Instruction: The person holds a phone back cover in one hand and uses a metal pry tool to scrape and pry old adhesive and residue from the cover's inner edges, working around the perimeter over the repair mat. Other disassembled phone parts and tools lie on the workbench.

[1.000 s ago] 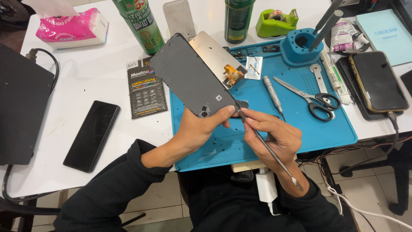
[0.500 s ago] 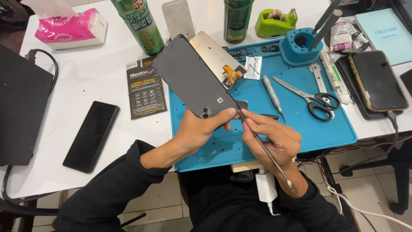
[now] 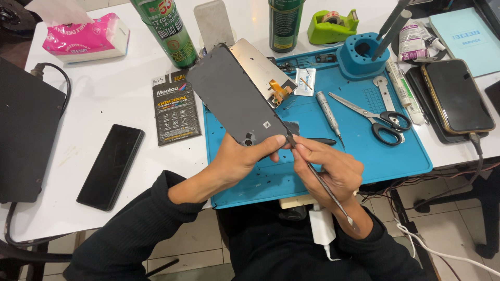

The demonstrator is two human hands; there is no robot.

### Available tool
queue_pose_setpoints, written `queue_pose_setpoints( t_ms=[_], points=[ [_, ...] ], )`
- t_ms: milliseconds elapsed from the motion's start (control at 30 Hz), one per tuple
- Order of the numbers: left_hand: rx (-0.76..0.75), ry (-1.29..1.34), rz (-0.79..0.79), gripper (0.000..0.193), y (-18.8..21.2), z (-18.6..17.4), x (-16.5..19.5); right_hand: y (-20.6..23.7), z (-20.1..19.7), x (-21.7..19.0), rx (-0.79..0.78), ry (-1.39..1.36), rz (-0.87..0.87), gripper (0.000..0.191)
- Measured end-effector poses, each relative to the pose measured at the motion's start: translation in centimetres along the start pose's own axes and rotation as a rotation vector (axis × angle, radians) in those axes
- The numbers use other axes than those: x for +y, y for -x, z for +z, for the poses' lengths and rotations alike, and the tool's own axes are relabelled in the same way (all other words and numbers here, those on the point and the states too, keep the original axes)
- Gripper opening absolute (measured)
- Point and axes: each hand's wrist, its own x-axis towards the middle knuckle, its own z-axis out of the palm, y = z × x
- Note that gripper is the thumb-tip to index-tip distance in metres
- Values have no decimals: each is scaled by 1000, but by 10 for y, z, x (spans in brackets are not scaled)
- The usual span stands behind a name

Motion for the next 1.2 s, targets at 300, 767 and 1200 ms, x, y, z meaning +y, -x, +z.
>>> queue_pose_setpoints(
  t_ms=[300, 767, 1200],
  points=[
    [17, -114, 14, 14, -1, 0, 10, -21, -3, -14, 43, 167, -28, 13],
    [18, -430, 255, 17, 4, -4, 23, -11, 4, 4, -162, 97, 174, 16],
    [3, -608, 123, 21, 2, -11, 32, -9, 15, -1, -208, 230, 24, 13]
  ],
)
